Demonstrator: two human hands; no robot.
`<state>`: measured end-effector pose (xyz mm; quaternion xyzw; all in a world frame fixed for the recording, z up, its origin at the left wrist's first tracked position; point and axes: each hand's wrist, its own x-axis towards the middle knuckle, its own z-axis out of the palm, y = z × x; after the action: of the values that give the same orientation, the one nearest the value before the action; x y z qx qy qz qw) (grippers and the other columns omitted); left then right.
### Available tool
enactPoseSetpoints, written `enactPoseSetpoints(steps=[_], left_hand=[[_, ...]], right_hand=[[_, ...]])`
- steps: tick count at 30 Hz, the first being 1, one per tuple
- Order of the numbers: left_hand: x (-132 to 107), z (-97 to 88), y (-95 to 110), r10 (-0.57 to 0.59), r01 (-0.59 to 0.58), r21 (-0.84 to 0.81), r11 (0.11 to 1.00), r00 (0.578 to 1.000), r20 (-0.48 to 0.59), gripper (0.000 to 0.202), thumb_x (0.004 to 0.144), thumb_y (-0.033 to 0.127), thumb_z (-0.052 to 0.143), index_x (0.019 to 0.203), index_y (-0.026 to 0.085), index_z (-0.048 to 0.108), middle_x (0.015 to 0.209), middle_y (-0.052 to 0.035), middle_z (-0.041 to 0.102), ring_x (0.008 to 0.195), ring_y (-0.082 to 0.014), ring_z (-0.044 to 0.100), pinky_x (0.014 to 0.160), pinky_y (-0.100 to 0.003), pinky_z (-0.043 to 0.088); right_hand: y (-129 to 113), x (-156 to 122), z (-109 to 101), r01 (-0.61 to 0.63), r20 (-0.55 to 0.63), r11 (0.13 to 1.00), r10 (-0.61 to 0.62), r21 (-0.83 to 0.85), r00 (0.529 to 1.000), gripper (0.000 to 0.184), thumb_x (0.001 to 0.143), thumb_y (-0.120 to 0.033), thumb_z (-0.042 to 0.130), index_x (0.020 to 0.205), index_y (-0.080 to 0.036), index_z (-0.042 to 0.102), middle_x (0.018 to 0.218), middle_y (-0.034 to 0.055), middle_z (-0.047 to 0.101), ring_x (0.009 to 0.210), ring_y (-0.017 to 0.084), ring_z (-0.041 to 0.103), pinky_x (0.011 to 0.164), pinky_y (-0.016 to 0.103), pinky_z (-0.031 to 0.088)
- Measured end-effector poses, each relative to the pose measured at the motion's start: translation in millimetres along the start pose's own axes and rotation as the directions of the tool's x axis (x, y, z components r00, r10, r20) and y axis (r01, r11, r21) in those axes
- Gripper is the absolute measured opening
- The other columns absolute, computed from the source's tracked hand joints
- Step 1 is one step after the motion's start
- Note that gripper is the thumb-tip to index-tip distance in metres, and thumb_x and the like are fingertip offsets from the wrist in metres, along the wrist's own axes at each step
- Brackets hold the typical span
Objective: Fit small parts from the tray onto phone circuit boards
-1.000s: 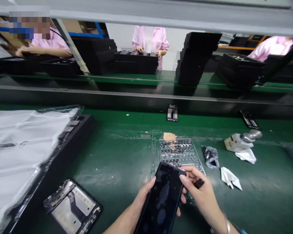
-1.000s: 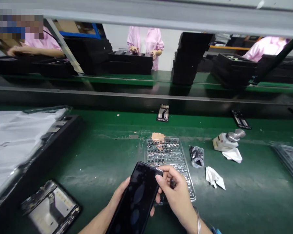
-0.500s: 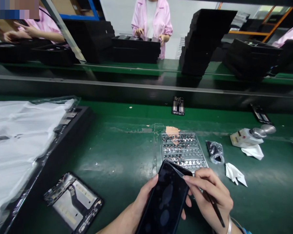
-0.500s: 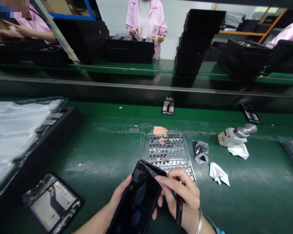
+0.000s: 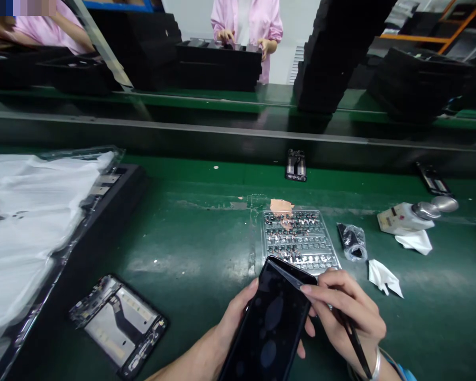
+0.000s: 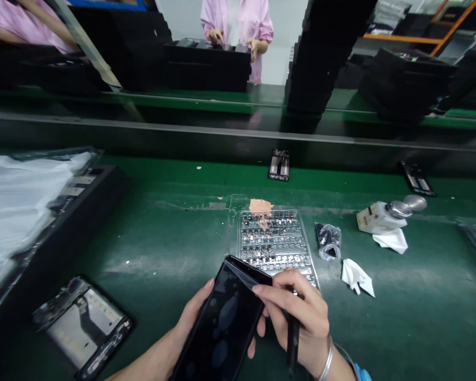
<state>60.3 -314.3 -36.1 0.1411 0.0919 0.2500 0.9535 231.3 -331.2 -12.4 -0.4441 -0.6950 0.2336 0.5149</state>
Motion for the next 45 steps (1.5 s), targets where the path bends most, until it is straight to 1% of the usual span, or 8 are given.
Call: enactPoseSetpoints(steps=[5,9,15,25,28,31,37,45], left_hand=[[-0.8,3.7,2.4,-0.003,0.003,0.016,1.000,1.000,-0.002,0.072,0.073,0.066,0.042,0.101,0.002,0.062,0.086,-0.0162,0.064,0.065,-0.0196,0.060,0.066,-0.028,0.043],[-2.4,5.4,3.5,-0.009,0.010,0.036,0.999,1.000,-0.015,0.072,0.073,0.066,0.041,0.101,0.003,0.062,0.089,-0.0168,0.063,0.067,-0.0192,0.059,0.065,-0.027,0.042],[-4.1,2.0,1.3,0.021,-0.020,0.019,1.000,0.997,-0.070,0.073,0.076,0.065,0.037,0.106,0.001,0.060,0.092,-0.0176,0.061,0.070,-0.0209,0.059,0.065,-0.028,0.042],[-4.0,2.1,0.8,0.024,-0.024,0.004,1.000,0.999,-0.028,0.074,0.073,0.064,0.040,0.105,0.000,0.060,0.090,-0.0183,0.061,0.069,-0.0211,0.057,0.067,-0.029,0.040],[-3.2,2.4,1.0,0.032,-0.031,0.019,0.999,0.999,-0.013,0.075,0.072,0.065,0.042,0.104,0.000,0.060,0.089,-0.0184,0.061,0.068,-0.0213,0.057,0.067,-0.029,0.040],[-3.1,2.2,0.3,0.032,-0.032,0.026,0.999,0.999,0.005,0.074,0.071,0.065,0.042,0.103,0.001,0.060,0.087,-0.0180,0.061,0.067,-0.0212,0.056,0.067,-0.029,0.040],[-3.7,1.9,-0.9,0.025,-0.025,0.036,0.999,1.000,-0.011,0.077,0.066,0.067,0.046,0.100,0.000,0.062,0.085,-0.0170,0.061,0.066,-0.0208,0.057,0.063,-0.028,0.040],[-5.3,12.3,2.4,0.109,-0.107,0.044,0.993,0.994,-0.032,0.067,0.068,0.060,0.050,0.102,0.003,0.062,0.085,-0.0157,0.063,0.068,-0.0219,0.058,0.064,-0.029,0.042]], right_hand=[[0.7,1.4,-2.2,0.040,0.017,0.997,-0.039,-0.070,0.999,0.044,0.072,0.006,0.056,0.100,-0.026,0.067,0.079,0.0016,0.050,0.055,0.010,0.058,0.041,0.022,0.046],[1.6,2.6,-3.5,0.068,0.028,0.994,-0.065,-0.091,0.997,0.046,0.071,0.006,0.057,0.102,-0.027,0.066,0.077,0.0013,0.051,0.057,0.011,0.058,0.047,0.025,0.047],[3.6,5.4,-1.3,0.039,0.036,0.996,-0.036,-0.086,0.999,0.042,0.072,0.005,0.057,0.099,-0.025,0.066,0.079,0.0010,0.052,0.056,0.009,0.057,0.046,0.024,0.044],[3.6,4.2,-2.6,0.059,0.033,0.994,-0.057,-0.095,0.998,0.044,0.071,0.005,0.058,0.100,-0.027,0.067,0.076,0.0013,0.053,0.058,0.012,0.058,0.050,0.026,0.046],[3.3,3.0,-3.4,0.088,0.022,0.990,-0.086,-0.113,0.996,0.046,0.071,0.005,0.058,0.101,-0.028,0.067,0.075,0.0012,0.054,0.058,0.012,0.057,0.050,0.026,0.046],[3.0,2.8,-3.8,0.134,0.011,0.986,-0.134,-0.103,0.991,0.044,0.071,0.006,0.057,0.101,-0.024,0.067,0.076,0.0017,0.055,0.057,0.011,0.057,0.048,0.026,0.046],[1.2,3.9,-4.6,0.190,0.023,0.975,-0.189,-0.117,0.982,0.047,0.069,0.009,0.056,0.103,-0.022,0.067,0.073,0.0020,0.055,0.059,0.012,0.055,0.048,0.027,0.045],[-1.9,4.3,-5.5,0.233,0.040,0.967,-0.230,-0.103,0.972,0.046,0.067,0.011,0.055,0.101,-0.018,0.067,0.076,0.0025,0.053,0.061,0.011,0.054,0.048,0.025,0.045]])
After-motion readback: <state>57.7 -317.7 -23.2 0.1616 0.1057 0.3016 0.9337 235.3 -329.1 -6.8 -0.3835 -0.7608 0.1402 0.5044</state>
